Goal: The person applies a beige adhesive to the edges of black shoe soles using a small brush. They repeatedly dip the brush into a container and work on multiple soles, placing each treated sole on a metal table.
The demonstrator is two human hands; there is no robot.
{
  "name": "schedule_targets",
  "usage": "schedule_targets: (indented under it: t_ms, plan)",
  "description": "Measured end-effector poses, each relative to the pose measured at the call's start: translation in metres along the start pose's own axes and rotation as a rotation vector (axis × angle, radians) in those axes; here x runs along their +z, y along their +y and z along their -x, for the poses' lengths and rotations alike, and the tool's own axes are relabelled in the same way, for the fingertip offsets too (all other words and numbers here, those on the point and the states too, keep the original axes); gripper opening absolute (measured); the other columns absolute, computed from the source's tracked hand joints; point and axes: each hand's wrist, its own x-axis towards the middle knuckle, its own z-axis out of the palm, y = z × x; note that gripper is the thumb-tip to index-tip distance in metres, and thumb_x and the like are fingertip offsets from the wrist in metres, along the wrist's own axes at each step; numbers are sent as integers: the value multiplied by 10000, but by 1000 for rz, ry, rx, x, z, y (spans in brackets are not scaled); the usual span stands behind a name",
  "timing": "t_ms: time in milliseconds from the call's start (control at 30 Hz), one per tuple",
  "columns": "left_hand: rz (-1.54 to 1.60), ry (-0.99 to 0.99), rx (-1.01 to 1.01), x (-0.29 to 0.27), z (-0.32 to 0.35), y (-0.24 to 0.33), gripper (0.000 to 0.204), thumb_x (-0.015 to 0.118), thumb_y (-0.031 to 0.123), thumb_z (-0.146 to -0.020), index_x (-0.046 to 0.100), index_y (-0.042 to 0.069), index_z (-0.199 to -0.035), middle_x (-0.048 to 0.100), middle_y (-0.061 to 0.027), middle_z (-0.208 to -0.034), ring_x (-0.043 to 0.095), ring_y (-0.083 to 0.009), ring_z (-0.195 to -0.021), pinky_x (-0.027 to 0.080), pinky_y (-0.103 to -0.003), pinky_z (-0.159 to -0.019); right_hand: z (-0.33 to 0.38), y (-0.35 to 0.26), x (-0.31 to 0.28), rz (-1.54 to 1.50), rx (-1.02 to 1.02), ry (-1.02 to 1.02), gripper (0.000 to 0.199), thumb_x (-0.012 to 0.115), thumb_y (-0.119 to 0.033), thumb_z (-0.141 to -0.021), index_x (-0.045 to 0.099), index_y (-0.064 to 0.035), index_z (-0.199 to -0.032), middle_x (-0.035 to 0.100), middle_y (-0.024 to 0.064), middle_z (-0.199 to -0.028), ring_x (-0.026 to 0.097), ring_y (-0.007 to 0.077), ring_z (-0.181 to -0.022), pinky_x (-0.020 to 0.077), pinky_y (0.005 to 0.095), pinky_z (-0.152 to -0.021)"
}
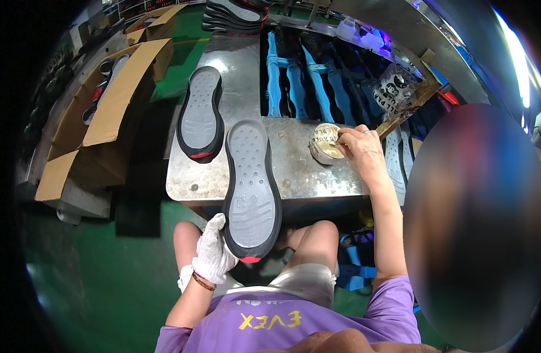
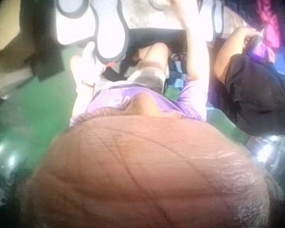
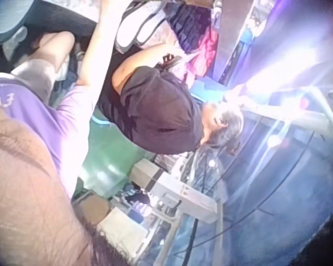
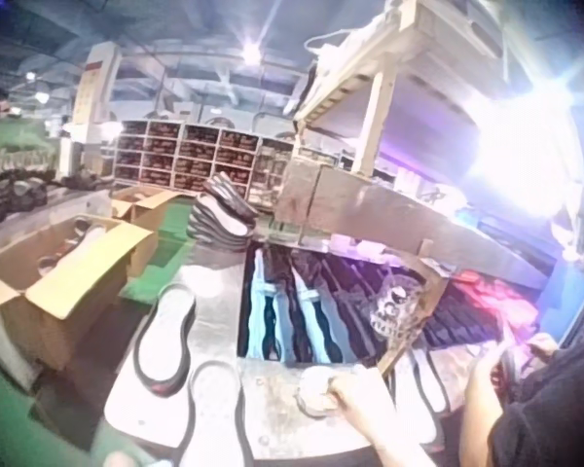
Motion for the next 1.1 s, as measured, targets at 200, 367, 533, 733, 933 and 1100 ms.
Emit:
schedule_targets:
  t_ms: [200,367,533,733,933,1100]
  plan:
    - [-27,-30,-13,3,-5,-4,479,495,236,-1020,507,-39,-1413,587,-214,-1404,588,-351,-1288,463,-500,-1123,15,4,10,35,-31,38,121,772,-85,-780,696,-68,-872,726,35,-1063,647,239,-975,456,381,-869]
    - [-47,8,-56,4,-12,-2,435,551,74,-950,540,-53,-1366,633,-212,-1332,636,-338,-1221,511,-485,-1083,23,7,15,32,-24,148,96,746,-85,-790,682,-70,-860,715,42,-1038,662,233,-950,471,400,-888]
    - [-202,-43,-17,1,-13,-7,467,522,-43,-890,534,-70,-1356,640,-235,-1297,660,-348,-1177,547,-489,-1044,34,12,27,-76,130,257,107,757,-118,-830,685,-49,-868,727,103,-1009,683,290,-919,481,418,-864]
    - [-359,16,323,44,-1,-25,556,504,-75,-895,462,-4,-1444,623,-183,-1324,651,-303,-1180,565,-447,-1002,43,-32,-9,-315,280,387,100,758,-54,-824,673,-13,-857,742,164,-1017,704,331,-923,529,407,-834]
    - [-506,48,686,54,-6,-36,526,517,-69,-937,440,17,-1450,615,-148,-1347,639,-273,-1190,552,-394,-1000,65,-122,-51,-512,151,347,150,777,21,-758,662,-22,-845,747,155,-1008,699,271,-849,526,359,-807]
    - [-561,184,761,56,6,-44,477,623,-41,-932,486,12,-1386,640,-119,-1250,641,-204,-1095,535,-342,-960,75,-162,-40,-583,28,269,221,815,3,-717,656,-48,-862,739,113,-977,683,251,-775,493,359,-820]
